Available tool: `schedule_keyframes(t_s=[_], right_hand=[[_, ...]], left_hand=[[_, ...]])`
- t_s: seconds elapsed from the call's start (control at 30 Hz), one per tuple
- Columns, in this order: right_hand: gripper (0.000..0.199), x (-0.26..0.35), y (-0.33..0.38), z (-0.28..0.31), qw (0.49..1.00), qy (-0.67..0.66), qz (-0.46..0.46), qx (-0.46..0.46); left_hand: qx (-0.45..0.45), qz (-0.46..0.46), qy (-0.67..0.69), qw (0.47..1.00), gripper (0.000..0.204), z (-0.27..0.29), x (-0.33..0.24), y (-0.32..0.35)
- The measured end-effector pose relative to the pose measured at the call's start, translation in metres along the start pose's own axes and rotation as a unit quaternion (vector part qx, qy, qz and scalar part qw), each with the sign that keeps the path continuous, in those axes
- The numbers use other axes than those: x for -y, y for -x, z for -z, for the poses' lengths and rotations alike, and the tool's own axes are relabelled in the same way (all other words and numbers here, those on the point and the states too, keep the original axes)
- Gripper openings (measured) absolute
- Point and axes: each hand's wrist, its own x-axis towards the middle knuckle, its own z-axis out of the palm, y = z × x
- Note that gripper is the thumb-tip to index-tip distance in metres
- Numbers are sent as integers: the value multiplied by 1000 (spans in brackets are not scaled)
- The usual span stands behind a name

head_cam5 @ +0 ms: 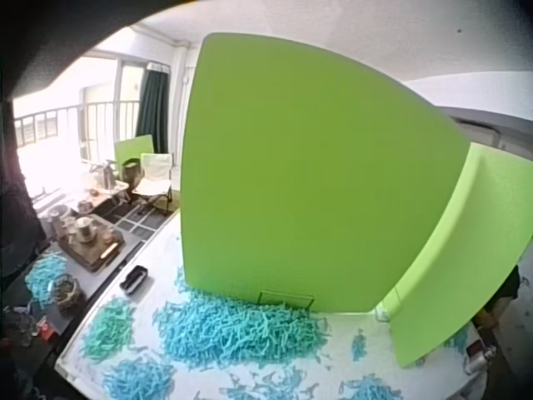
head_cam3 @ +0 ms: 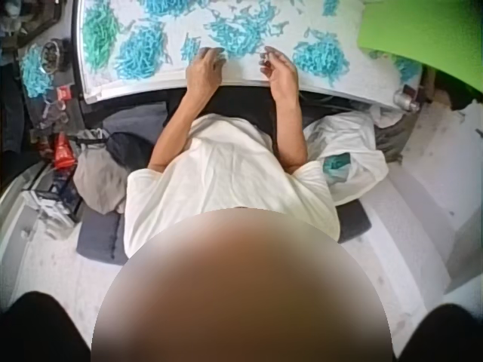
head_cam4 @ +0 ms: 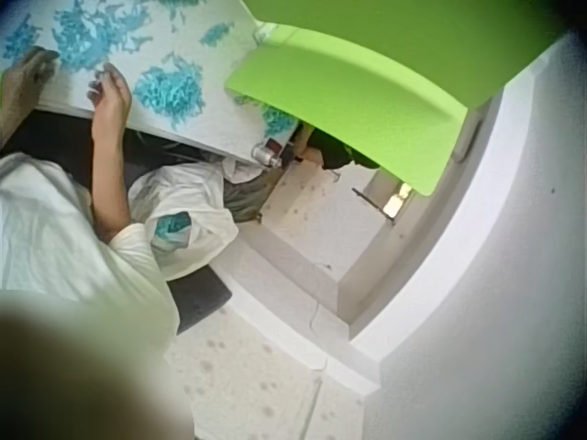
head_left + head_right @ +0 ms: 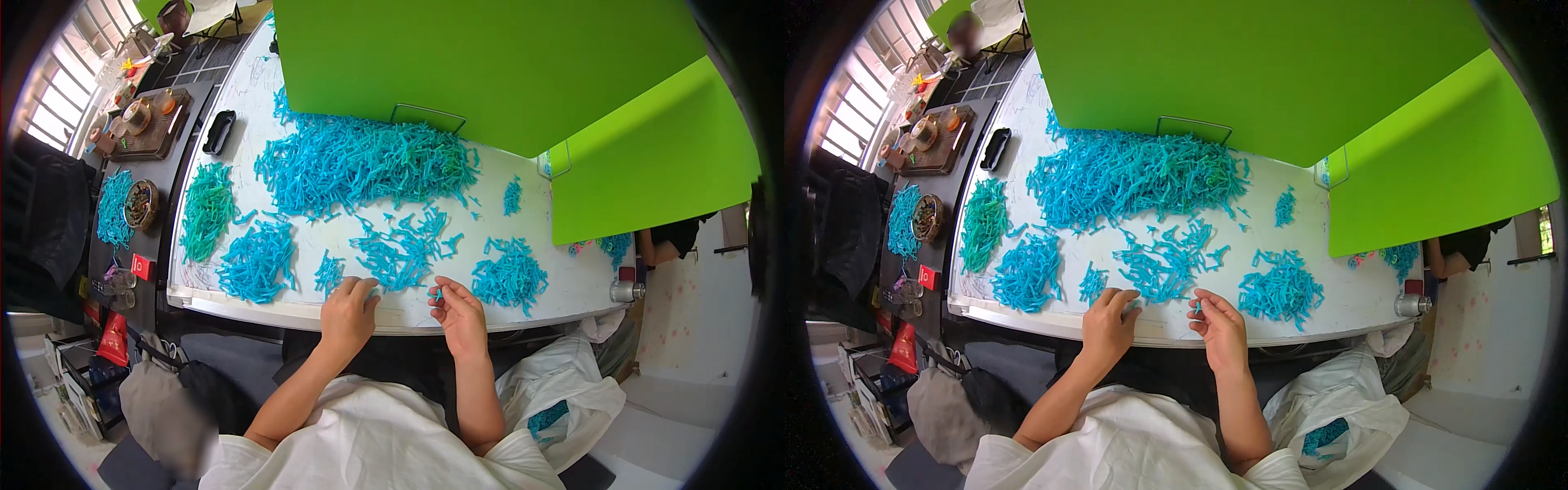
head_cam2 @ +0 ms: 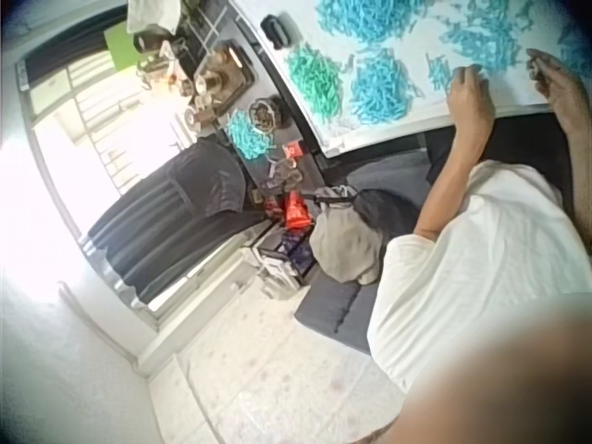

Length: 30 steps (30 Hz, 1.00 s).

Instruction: Sorting and collecting small green plastic parts from a pile of blue shredded filler material on a factory workbench.

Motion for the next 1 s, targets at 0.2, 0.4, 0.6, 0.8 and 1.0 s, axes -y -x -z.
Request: schedule_keyframes(t_s=[0.2,0.4,0.6,0.8,1.0], right_hand=[[23,4,-6,-8,999,29,23,7],[18,-10,-12,-19,989,139,56,3],[17,-12,-7,-24,986,157,60,1],[17,-12,-7,-16,985,158,76,1],[16,-18,-5,-16,973,210,99,-15]], left_hand=[[-20,-9,3,1000,21,0,3,-2],[-29,-11,-22,999,18,-6,1,-8],[-1,-16,-7,1000,19,-2,8,-6],[26,44,77,996,25,23,4,0],[-20,-4,12,1000,19,13,-1,-1]])
